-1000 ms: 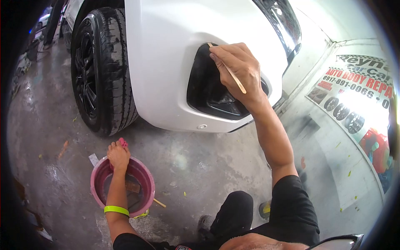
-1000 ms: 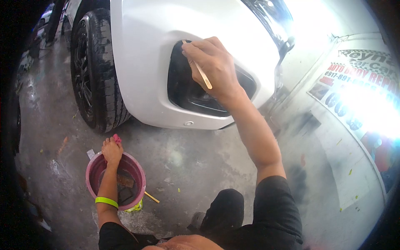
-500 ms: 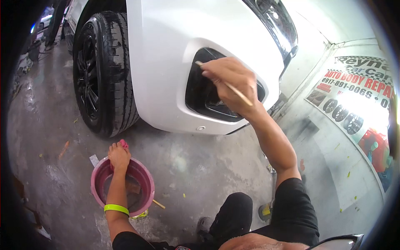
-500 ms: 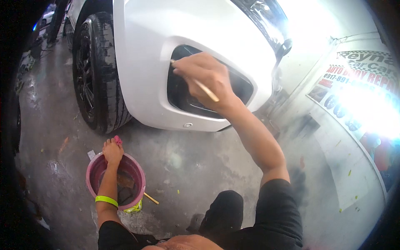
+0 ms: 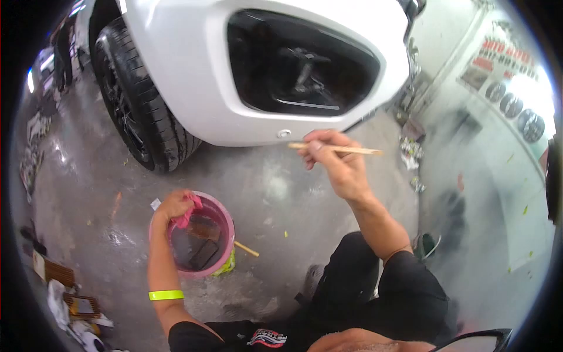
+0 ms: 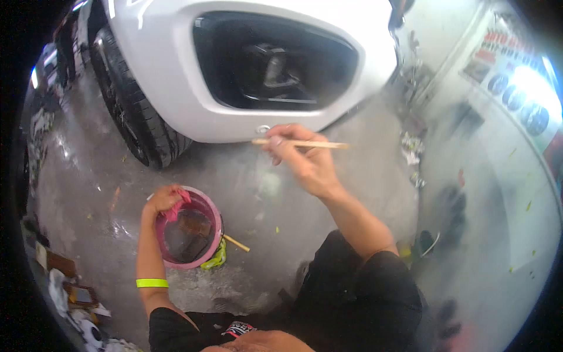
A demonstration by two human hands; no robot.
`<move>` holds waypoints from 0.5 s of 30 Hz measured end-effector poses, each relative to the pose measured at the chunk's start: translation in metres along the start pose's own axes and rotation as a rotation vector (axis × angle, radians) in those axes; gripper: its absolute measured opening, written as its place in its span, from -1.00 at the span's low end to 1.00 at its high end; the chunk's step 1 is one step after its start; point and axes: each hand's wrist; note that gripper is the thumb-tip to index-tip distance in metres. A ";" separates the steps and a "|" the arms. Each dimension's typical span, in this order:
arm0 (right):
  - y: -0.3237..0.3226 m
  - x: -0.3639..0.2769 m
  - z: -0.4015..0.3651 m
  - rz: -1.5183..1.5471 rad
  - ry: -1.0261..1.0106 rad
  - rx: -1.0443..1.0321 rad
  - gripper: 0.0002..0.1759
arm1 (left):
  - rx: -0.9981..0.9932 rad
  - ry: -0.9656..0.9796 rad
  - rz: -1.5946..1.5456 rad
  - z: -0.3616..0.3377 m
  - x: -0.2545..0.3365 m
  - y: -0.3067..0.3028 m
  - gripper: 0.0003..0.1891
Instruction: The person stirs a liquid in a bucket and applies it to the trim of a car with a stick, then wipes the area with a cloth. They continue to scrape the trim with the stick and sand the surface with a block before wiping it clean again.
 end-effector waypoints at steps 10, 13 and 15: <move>-0.052 0.056 -0.041 -0.387 -0.098 -0.100 -0.86 | -0.524 0.138 0.491 -0.001 0.070 0.033 -0.61; -0.057 0.061 -0.041 -0.301 -0.011 -0.152 -0.88 | -0.190 0.364 0.279 -0.023 0.206 0.028 -0.71; -0.058 0.066 -0.042 -0.298 -0.041 -0.201 -0.88 | -0.004 0.512 -0.105 -0.034 0.258 0.056 -0.76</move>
Point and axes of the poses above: each hand's wrist, its own z-axis towards the middle knuckle, its own y-axis out of the palm, x = y × z, and after that the axes turned 11 degrees about x, right-handed
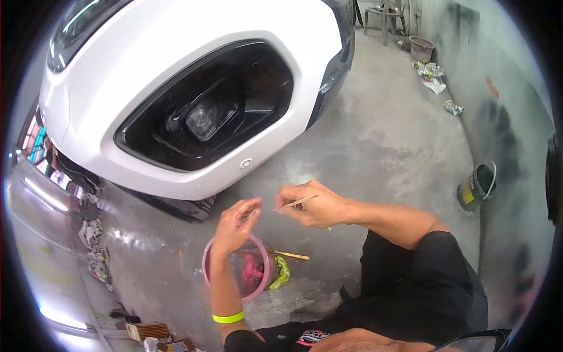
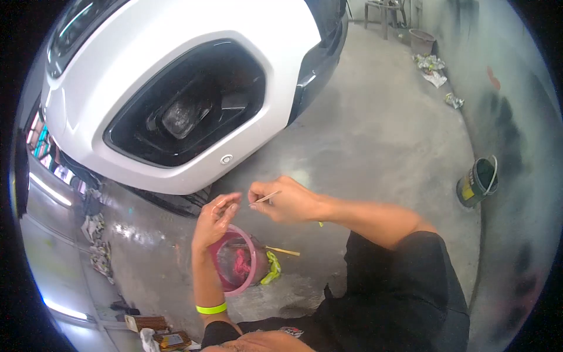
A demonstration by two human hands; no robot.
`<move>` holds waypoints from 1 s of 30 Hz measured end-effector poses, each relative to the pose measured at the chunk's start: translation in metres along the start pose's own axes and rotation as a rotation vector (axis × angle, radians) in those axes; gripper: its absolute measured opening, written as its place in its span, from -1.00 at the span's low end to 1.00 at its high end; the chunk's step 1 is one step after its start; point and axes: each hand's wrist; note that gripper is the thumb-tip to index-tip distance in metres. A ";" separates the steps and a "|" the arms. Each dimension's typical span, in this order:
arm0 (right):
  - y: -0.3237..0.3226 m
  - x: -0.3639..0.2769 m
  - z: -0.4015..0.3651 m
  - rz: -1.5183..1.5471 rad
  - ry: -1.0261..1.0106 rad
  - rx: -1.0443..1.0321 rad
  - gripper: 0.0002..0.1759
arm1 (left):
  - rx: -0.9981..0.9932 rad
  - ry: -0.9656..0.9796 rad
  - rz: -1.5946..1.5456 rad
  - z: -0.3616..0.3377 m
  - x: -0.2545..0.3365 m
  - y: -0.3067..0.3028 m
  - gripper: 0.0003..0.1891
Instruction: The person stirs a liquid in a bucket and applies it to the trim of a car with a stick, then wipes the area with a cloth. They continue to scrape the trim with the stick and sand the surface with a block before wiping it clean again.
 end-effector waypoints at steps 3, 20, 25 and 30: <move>-0.006 -0.007 0.000 0.099 -0.029 0.079 -0.88 | 0.072 -0.001 -0.158 0.015 0.028 0.027 -0.79; -0.082 0.003 -0.017 0.266 -0.352 0.378 -0.86 | 0.694 1.191 1.278 0.209 0.136 0.005 -0.66; -0.097 0.009 -0.021 0.298 -0.261 0.391 -0.85 | 0.681 1.165 1.335 0.210 0.137 0.016 -0.72; -0.088 0.013 -0.021 0.332 -0.331 0.408 -0.83 | 0.126 1.198 1.283 0.194 0.098 0.052 -0.79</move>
Point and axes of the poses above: each hand's wrist, its own z-axis towards the middle knuckle, its own y-axis out of the palm, x = y × z, and after that the axes turned 11 degrees about x, right-handed
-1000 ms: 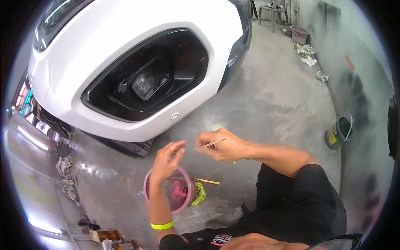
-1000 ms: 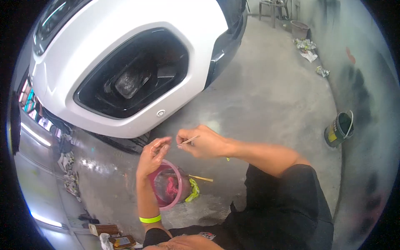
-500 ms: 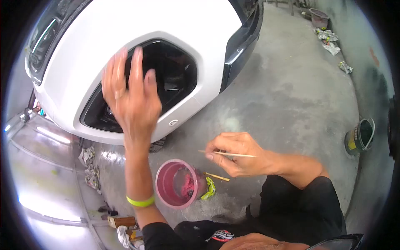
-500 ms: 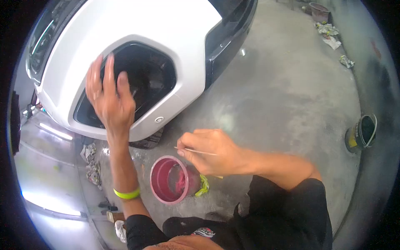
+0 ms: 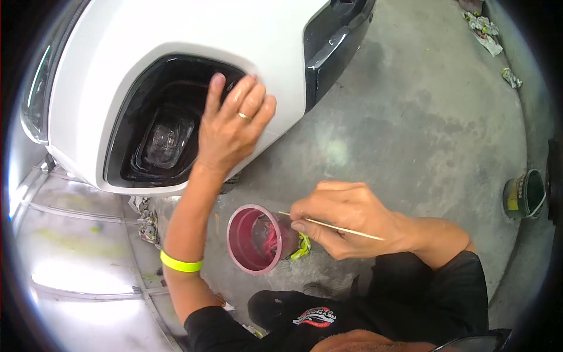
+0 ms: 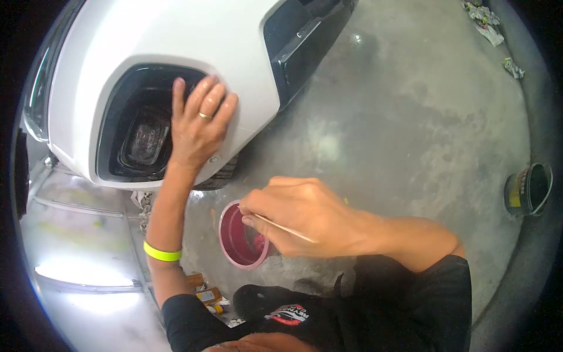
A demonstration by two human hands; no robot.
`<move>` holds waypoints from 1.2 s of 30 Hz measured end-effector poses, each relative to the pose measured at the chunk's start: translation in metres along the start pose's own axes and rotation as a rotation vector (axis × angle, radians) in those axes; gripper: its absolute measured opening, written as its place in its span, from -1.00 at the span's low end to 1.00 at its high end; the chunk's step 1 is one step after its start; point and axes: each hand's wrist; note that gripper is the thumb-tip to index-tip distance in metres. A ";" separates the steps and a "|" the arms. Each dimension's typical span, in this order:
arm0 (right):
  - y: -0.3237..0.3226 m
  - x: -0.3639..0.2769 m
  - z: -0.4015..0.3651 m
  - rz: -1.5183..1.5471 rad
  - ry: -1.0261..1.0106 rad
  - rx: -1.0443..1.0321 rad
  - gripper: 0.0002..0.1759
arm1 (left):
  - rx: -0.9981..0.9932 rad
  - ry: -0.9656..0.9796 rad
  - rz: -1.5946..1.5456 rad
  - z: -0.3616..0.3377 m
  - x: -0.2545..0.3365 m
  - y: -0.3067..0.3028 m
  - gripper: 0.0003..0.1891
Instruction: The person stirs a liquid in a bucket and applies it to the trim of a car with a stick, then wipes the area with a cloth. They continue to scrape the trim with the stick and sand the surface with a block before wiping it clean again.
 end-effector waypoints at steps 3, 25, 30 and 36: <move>0.003 -0.003 -0.003 0.018 0.023 0.008 -0.81 | -0.026 -0.062 -0.011 -0.015 0.015 -0.004 -0.73; -0.001 -0.005 0.002 -0.038 -0.014 -0.007 -0.82 | 0.486 -1.148 0.007 -0.003 0.017 0.009 -0.65; 0.004 -0.005 0.001 -0.033 0.003 -0.016 -0.83 | 0.497 -0.986 0.011 0.002 0.020 0.006 -0.59; 0.008 -0.004 0.002 -0.041 0.002 -0.035 -0.84 | 0.492 -1.238 -0.089 0.013 0.020 0.009 -0.48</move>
Point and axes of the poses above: each hand's wrist, its own z-axis towards the middle knuckle, its own y-axis out of the palm, x = y × z, and after that the axes turned 11 degrees about x, right-handed
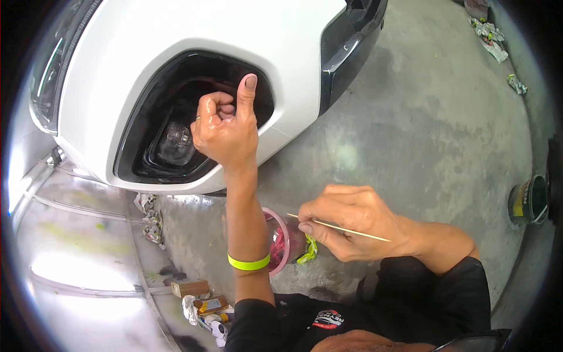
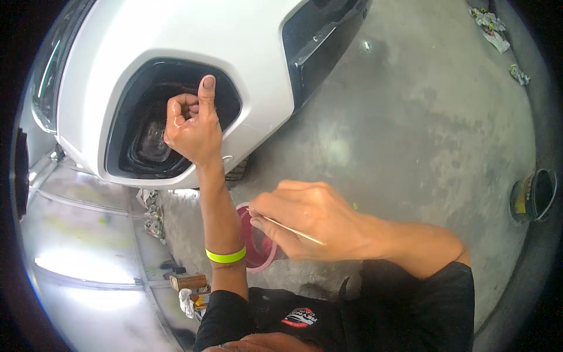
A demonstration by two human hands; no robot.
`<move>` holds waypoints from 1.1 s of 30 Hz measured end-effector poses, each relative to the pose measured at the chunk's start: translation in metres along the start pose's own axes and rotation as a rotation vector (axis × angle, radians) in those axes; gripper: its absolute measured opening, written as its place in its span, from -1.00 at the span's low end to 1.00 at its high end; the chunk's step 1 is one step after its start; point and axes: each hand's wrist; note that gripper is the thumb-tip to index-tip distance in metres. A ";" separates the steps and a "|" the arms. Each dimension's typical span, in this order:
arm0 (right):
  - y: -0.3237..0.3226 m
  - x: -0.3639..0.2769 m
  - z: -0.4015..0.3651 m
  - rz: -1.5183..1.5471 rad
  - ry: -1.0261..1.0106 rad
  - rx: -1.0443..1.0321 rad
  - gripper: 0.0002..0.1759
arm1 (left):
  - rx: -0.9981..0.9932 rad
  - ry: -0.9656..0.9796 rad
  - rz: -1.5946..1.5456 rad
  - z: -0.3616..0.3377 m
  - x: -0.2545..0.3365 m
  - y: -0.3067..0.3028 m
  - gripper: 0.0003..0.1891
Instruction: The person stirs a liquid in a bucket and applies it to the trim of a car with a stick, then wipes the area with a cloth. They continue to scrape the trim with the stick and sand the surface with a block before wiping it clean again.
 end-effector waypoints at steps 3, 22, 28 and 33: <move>0.003 -0.001 -0.001 0.003 0.011 -0.004 -0.85 | 0.060 0.119 0.100 -0.002 -0.001 0.002 -0.53; -0.003 -0.002 0.000 -0.009 0.007 -0.016 -0.85 | 0.039 0.668 -0.018 -0.014 -0.030 0.000 -0.38; 0.000 -0.001 -0.001 -0.011 0.010 -0.032 -0.84 | 0.054 0.654 -0.069 -0.016 -0.031 0.001 -0.44; 0.001 0.000 -0.001 -0.042 0.019 -0.064 -0.84 | 0.058 0.642 -0.027 -0.016 -0.028 0.000 -0.47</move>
Point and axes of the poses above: each hand's wrist, its own z-axis towards the middle knuckle, its own y-axis out of the palm, x = y × z, and after that the axes turned 11 degrees about x, right-handed
